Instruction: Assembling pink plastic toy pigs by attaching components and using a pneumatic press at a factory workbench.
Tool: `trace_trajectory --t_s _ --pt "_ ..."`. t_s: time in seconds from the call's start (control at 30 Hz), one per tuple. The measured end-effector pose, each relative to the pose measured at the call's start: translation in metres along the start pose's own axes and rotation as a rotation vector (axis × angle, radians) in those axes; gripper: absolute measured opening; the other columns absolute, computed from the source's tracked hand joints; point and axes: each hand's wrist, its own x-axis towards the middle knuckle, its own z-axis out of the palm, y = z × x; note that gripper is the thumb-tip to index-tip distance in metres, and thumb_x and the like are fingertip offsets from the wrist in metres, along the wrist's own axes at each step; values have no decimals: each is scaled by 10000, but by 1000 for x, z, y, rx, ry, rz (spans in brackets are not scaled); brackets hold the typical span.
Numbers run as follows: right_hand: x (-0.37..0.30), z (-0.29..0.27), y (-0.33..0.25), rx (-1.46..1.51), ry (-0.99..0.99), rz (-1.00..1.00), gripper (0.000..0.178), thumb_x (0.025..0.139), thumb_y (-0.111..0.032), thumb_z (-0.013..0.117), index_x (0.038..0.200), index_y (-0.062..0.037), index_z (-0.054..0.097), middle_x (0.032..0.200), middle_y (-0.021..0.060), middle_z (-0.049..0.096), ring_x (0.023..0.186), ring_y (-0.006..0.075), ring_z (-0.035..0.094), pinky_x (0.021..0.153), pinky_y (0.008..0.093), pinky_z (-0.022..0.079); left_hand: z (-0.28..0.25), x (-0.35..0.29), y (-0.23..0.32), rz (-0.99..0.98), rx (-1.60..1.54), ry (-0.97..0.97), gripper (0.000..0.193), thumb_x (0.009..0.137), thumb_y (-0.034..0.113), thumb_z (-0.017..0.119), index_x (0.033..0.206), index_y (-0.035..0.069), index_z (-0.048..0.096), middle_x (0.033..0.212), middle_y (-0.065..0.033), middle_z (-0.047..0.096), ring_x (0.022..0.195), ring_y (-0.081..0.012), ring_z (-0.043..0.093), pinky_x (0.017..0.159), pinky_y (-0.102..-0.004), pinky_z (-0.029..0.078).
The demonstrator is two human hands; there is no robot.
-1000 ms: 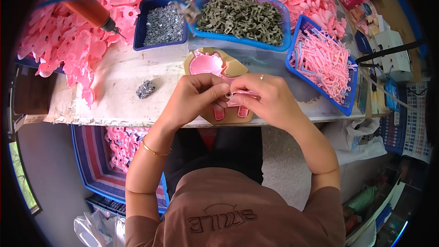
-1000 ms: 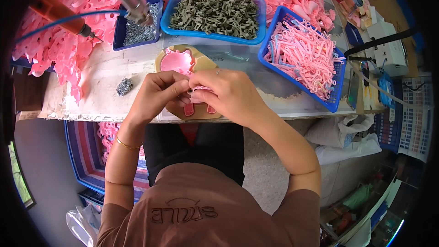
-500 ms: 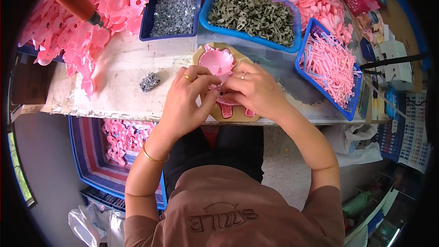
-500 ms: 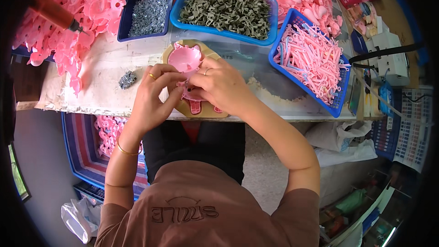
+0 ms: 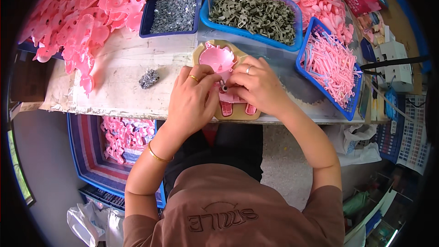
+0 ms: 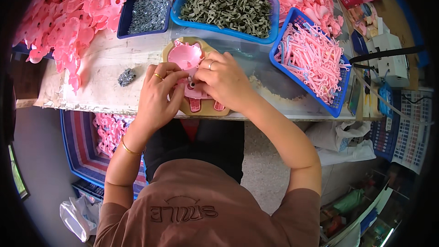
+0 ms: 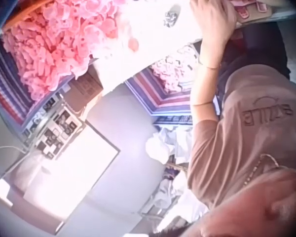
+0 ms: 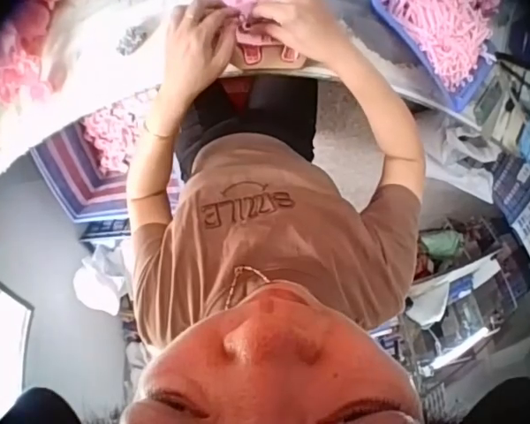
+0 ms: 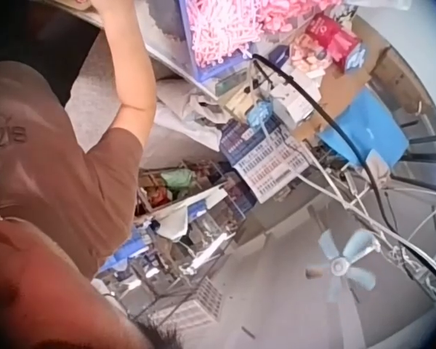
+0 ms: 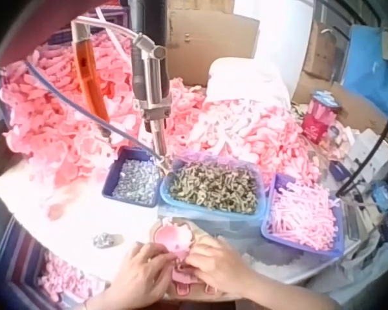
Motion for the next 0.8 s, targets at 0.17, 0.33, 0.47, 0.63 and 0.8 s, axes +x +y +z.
trace_trajectory --t_s 0.17,0.33,0.47,0.63,0.8 --pt "4 -2 0 -88 -55 -69 157 699 -114 748 846 -110 691 898 12 641 1037 230 581 803 408 438 -2 1 1 -6 1 -22 237 832 44 629 1053 26 710 1052 -101 604 921 -298 529 849 -389 453" --pt "6 -4 -2 -66 -124 -24 135 693 -86 726 825 -100 703 908 22 640 1048 238 577 794 428 449 -1 3 3 18 35 -29 209 819 69 649 1014 36 718 1037 -92 603 917 -298 535 833 -395 462" --pt "2 -3 1 -52 -81 18 148 691 -69 719 837 -86 720 925 34 649 1030 244 578 807 412 460 2 8 11 9 159 -39 136 791 139 700 903 65 719 997 -65 606 898 -290 555 798 -396 474" --pt "-7 -55 10 6 95 144 96 811 -99 711 892 -52 734 893 76 660 897 269 609 786 374 483 2 16 11 -14 250 -73 138 771 209 731 774 74 702 977 -54 608 903 -276 574 775 -400 477" --pt "-26 -53 -1 -19 -203 305 160 820 -207 717 927 -87 725 831 83 617 802 275 636 687 384 502 2 20 11 7 295 -81 130 733 191 691 715 63 703 940 -72 593 970 -267 580 752 -400 474"
